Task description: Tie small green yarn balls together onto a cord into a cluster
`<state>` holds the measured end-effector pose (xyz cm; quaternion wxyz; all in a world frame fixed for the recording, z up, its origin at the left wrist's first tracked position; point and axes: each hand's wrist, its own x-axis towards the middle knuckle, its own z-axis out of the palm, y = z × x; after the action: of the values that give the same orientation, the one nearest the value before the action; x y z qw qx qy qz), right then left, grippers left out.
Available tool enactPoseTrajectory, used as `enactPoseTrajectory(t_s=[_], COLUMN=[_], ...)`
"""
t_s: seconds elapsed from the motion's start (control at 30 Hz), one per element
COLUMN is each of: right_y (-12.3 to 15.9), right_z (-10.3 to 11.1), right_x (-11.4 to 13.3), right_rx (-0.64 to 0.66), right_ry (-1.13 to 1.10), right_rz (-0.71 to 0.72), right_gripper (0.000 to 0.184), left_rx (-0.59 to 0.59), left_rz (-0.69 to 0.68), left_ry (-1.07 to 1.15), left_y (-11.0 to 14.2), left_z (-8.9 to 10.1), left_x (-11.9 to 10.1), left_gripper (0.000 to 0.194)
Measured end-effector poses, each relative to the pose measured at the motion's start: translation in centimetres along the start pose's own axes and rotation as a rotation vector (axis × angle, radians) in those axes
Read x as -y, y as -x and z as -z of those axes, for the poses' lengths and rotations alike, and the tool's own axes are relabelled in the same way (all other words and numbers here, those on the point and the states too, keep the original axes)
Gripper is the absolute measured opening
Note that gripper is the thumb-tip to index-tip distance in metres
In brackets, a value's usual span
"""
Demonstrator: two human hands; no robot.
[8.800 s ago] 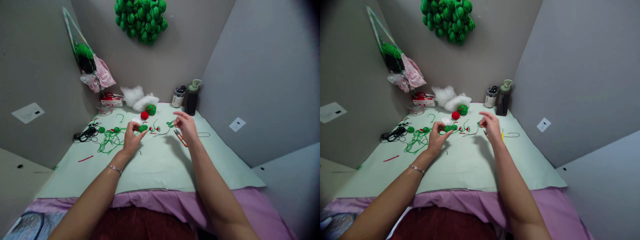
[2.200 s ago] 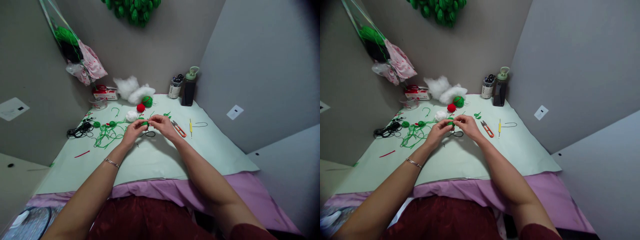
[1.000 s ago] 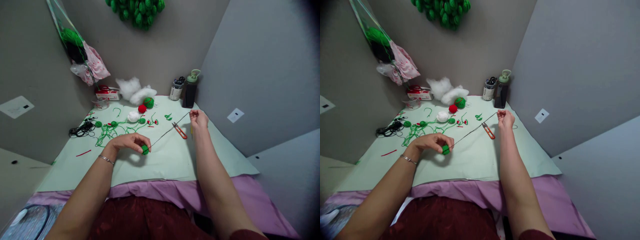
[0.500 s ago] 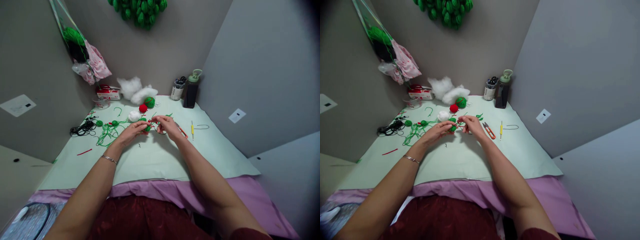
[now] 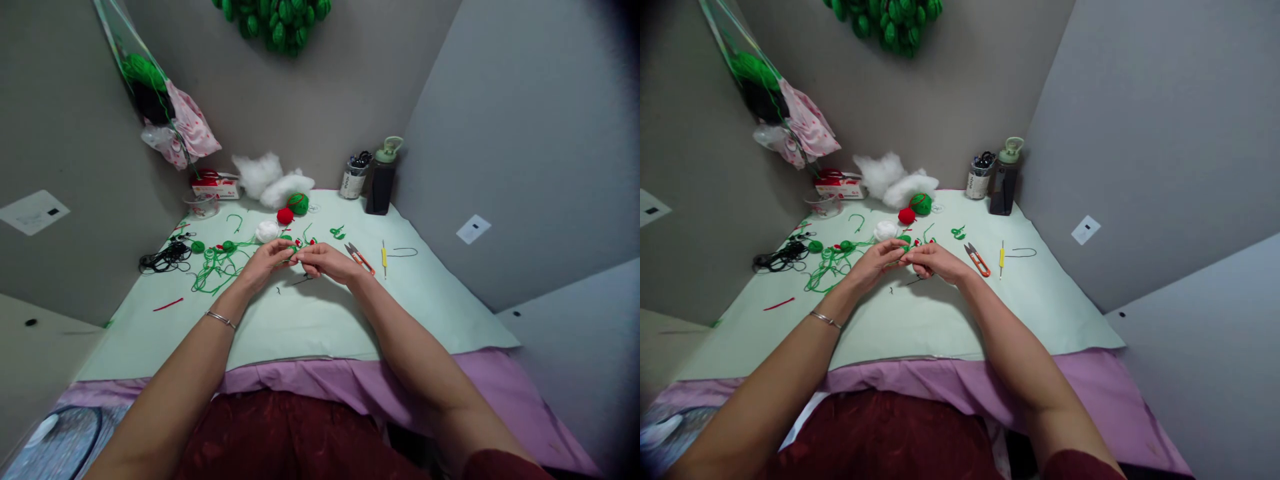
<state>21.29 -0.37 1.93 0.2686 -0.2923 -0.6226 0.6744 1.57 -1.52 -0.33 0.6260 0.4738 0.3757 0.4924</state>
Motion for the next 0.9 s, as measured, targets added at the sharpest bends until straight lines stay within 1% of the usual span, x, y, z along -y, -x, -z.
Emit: enactPoseTrajectory(t_s=[0.07, 0.13, 0.23, 0.3, 0.37, 0.43, 0.53, 0.63, 0.7, 0.77, 0.8, 0.83, 0.9], right_y=[0.0, 0.0, 0.1, 0.1, 0.0, -0.2, -0.3, -0.1, 0.2, 0.5, 0.6, 0.7, 0.8], right_z=[0.0, -0.1, -0.2, -0.2, -0.1, 0.2, 0.5, 0.6, 0.6, 0.8, 1.0, 1.2, 1.9], right_x=[0.0, -0.1, -0.2, -0.3, -0.3, -0.3, -0.2, 0.3, 0.6, 0.8, 0.9, 1.0, 1.0], right_rx=[-0.005, 0.001, 0.094, 0.108, 0.035, -0.042, -0.083, -0.11, -0.108, -0.102, -0.122, -0.174, -0.351], right_ry=[-0.02, 0.003, 0.111, 0.093, -0.01, -0.109, -0.184, -0.202, -0.14, -0.013, 0.059, 0.128, 0.246], right_rz=[-0.005, -0.006, -0.017, -0.021, -0.016, -0.012, 0.005, 0.036, 0.052, 0.059, 0.069, 0.089, 0.142], right_gripper=[0.036, 0.036, 0.033, 0.03, 0.027, 0.025, 0.024, 0.025, 0.028, 0.032, 0.035, 0.037, 0.039], left_rx=[0.02, 0.041, 0.035, 0.009, 0.01, 0.043, 0.082, 0.075, 0.069, 0.036, 0.01, -0.018, -0.055], left_rz=[0.004, -0.025, -0.102, -0.148, -0.169, -0.169, -0.174, -0.174, -0.138, -0.095, -0.081, -0.073, -0.066], left_ry=[0.015, 0.006, -0.017, -0.03, -0.038, -0.043, -0.04, -0.019, -0.02, -0.018, -0.008, 0.011, 0.07], left_y=[0.1, 0.2, 0.0, -0.2, -0.4, -0.5, -0.4, -0.3, -0.3, -0.3, -0.3, -0.3, -0.3], left_z=[-0.2, -0.3, -0.3, -0.1, 0.0, 0.0, -0.1, -0.2, -0.2, -0.1, 0.0, 0.1, 0.3], left_x=[0.0, 0.1, 0.3, 0.5, 0.8, 0.9, 0.9, 0.9, 0.9, 0.9, 0.9, 0.8, 0.5], left_gripper=[0.041, 0.041, 0.038, 0.036, 0.035, 0.036, 0.036, 0.036, 0.038, 0.039, 0.04, 0.039, 0.037])
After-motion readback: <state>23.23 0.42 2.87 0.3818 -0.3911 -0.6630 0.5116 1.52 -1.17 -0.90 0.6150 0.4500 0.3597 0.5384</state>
